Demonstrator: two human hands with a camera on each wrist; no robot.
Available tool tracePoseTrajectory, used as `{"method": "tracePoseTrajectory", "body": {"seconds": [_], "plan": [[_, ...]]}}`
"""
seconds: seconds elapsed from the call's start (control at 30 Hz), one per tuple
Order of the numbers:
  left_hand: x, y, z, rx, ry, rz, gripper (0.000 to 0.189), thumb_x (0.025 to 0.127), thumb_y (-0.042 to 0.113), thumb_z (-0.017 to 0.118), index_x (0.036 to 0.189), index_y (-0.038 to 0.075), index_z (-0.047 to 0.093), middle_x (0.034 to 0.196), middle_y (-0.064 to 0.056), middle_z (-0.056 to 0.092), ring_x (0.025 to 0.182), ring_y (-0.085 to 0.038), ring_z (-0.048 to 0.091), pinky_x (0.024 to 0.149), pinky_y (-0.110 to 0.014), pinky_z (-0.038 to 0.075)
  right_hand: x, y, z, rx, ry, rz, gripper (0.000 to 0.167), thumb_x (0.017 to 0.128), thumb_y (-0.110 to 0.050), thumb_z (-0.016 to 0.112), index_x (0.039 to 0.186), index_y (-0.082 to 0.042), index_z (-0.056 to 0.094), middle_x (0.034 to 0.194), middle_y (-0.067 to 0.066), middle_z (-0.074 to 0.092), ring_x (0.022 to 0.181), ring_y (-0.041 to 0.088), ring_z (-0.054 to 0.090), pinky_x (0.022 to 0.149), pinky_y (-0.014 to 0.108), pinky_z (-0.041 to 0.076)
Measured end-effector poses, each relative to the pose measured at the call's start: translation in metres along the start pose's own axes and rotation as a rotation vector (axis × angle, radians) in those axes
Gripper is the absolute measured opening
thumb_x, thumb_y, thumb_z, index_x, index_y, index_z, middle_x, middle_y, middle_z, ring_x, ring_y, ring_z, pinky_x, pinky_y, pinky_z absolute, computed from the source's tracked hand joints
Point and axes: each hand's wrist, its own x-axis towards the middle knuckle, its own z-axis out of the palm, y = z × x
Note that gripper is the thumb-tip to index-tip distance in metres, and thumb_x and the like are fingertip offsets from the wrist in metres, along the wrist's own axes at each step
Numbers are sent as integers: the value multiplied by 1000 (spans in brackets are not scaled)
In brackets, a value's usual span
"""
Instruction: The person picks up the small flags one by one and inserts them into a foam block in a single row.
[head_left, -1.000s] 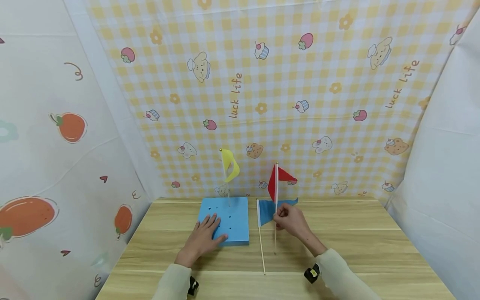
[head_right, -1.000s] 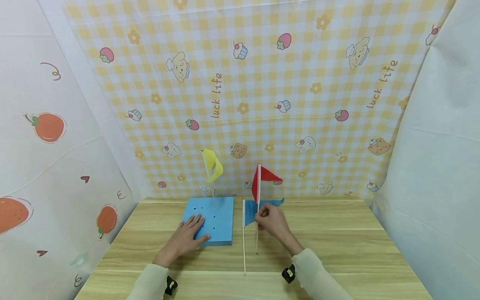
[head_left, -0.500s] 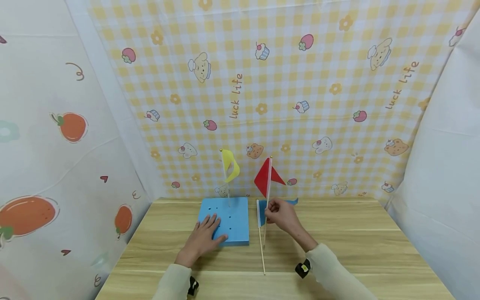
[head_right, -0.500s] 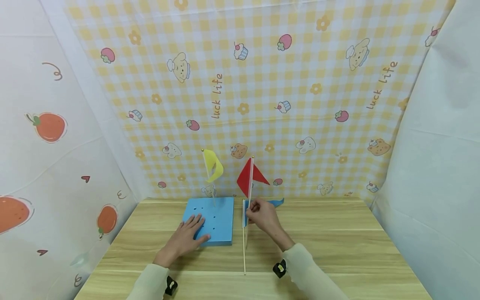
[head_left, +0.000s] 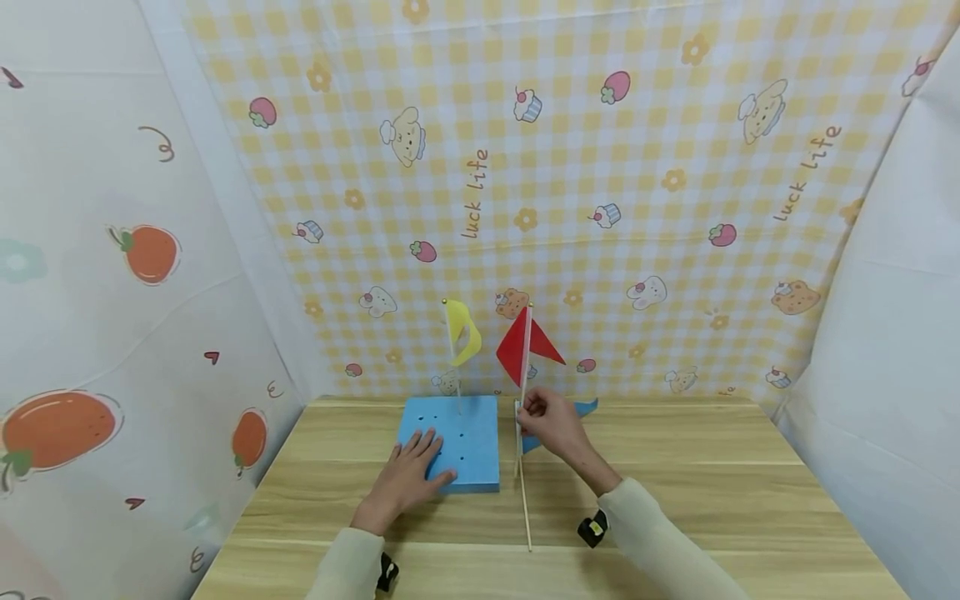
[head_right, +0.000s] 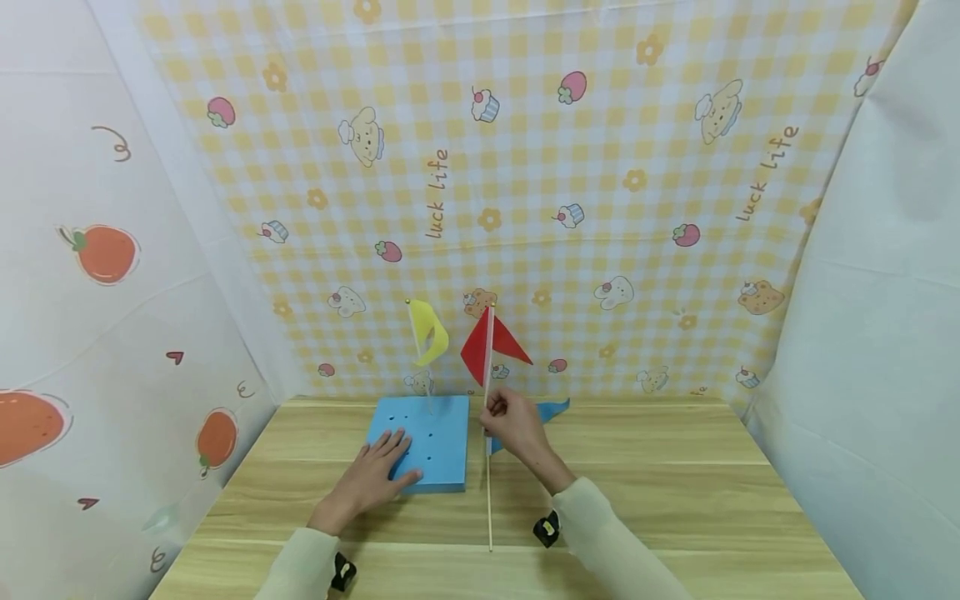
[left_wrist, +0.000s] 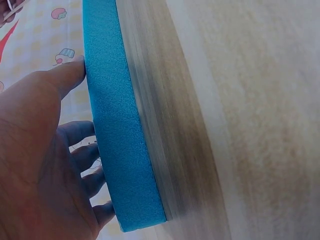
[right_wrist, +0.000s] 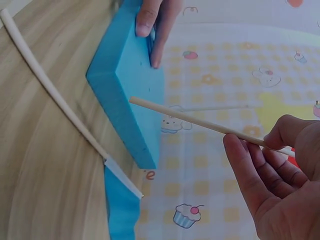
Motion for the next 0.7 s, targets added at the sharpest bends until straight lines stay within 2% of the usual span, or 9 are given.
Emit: {"method": "tracePoseTrajectory", "body": {"seconds": [0.1, 0.33, 0.57, 0.7], "plan": [[0, 0, 1, 4, 3, 3, 80, 104, 57, 61, 162, 4, 44, 173, -18, 34, 162, -43, 26, 129, -69, 20, 2, -4, 2, 10, -6, -14, 8, 96, -2, 72, 92, -6, 66, 82, 7, 71, 70, 21, 74, 68, 40, 67], [-1, 1, 2, 4, 9, -3, 80, 104, 56, 62, 162, 4, 45, 173, -18, 35, 162, -43, 27, 129, -69, 20, 7, -13, 9, -9, -15, -46, 8, 95, -3, 72, 91, -7, 66, 81, 6, 73, 66, 15, 73, 65, 26, 65], [-2, 1, 2, 5, 8, -4, 80, 103, 55, 63, 162, 4, 45, 173, -18, 35, 162, -43, 27, 129, -69, 21, 11, -19, 15, -3, -27, -69, 7, 96, -5, 72, 93, -7, 66, 83, 6, 72, 69, 19, 74, 65, 26, 65], [-2, 1, 2, 1, 6, -9, 80, 103, 55, 63, 162, 4, 46, 173, -18, 35, 162, -43, 27, 129, -69, 21, 13, -22, 18, -15, -28, -86, 9, 97, -6, 73, 91, -7, 65, 82, 6, 72, 68, 17, 73, 65, 26, 64]]}}
